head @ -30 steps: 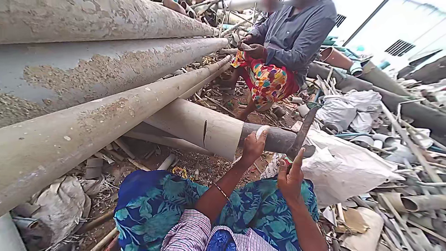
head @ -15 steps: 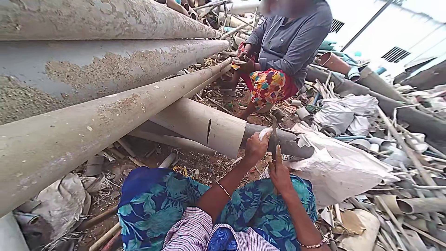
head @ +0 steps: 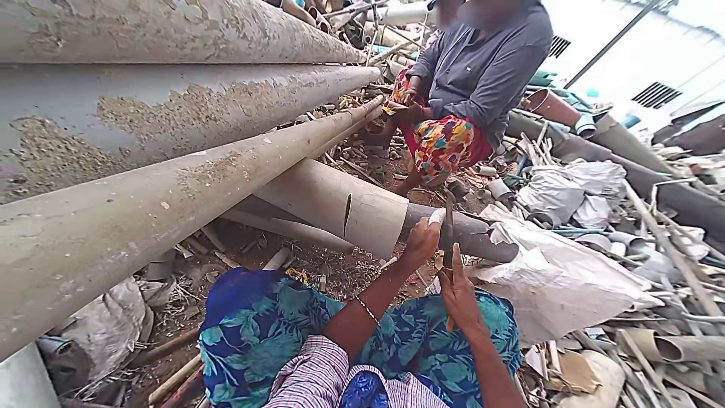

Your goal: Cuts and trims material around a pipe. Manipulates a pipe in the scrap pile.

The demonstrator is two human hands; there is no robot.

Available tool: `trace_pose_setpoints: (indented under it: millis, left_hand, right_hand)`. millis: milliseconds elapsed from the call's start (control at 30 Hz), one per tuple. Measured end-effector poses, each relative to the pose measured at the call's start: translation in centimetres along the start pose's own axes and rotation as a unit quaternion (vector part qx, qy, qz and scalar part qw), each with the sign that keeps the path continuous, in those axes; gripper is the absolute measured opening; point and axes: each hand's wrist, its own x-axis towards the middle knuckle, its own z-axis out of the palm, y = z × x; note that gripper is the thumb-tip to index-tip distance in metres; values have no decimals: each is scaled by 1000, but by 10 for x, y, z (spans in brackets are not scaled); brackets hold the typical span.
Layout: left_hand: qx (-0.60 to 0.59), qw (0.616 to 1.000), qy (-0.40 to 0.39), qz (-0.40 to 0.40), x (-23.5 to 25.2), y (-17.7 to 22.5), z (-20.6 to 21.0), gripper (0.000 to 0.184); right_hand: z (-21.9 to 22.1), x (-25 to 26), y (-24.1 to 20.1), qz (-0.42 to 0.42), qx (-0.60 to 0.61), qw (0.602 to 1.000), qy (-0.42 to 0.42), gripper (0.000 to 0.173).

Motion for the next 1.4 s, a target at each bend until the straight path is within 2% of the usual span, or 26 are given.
trace_pose_setpoints:
  millis: [100,267,433,467,567,633,700,767,800,967,1033,1067,1100,1133,1167,1200,1333,1400]
  left_hand:
    - [-52,997,-40,-30,-4,10,-2,33]
    - [-119,992,-41,1,-2,3,-6,31]
    - [-79,996,-39,21,6,-12,-4,37]
    - [-68,997,-34,29,5,-13,-3,37]
    - [-26,998,-9,57,6,-10,-4,38]
    - [34,997,19,73,1,-7,-5,40]
    - [85,992,39,86,-3,-4,-6,43]
    - [106,989,46,94,-5,-3,-5,44]
    - [110,988,46,95,-5,-4,-5,44]
    - [102,989,47,93,-5,-2,-5,45]
    - [120,988,43,89,-7,0,-5,47]
    - [130,987,41,87,-9,2,-4,47]
    - [138,986,38,83,-10,4,-5,48]
    - [142,986,34,78,-12,4,-4,48]
    - [143,986,32,74,-14,2,-4,48]
    - [143,987,32,73,-14,2,-5,49]
    - [137,986,35,89,-11,10,-8,49]
    - [134,987,33,82,-12,7,-8,50]
  right_hand:
    - [3,2,1,27,4,1000,-13,65]
    - [-6,5,-1,31,6,999,-20,66]
    - [-17,6,-6,33,-3,998,-45,67]
    - [-17,3,-8,16,-1,1000,-20,67]
    - [-18,1,-20,-103,-23,986,131,65]
    - [-17,-1,-22,-145,-51,973,175,63]
    - [-10,0,-15,-120,-99,979,130,56]
    - [-9,5,-6,-37,-96,995,18,59]
    - [-9,6,-5,-31,-91,995,15,60]
    - [-18,4,-30,-126,-79,973,175,60]
    - [-13,3,-26,-139,-113,962,208,56]
    - [-8,4,-18,-114,-136,966,188,53]
    - [-5,6,-9,-60,-143,981,119,54]
    - [-5,7,-2,22,-126,992,13,59]
    - [-4,7,4,64,-101,992,-41,64]
    - [-2,4,4,60,-87,994,-37,64]
    - [-6,7,-22,-77,-86,984,137,63]
    - [-8,10,-31,-93,-110,975,168,60]
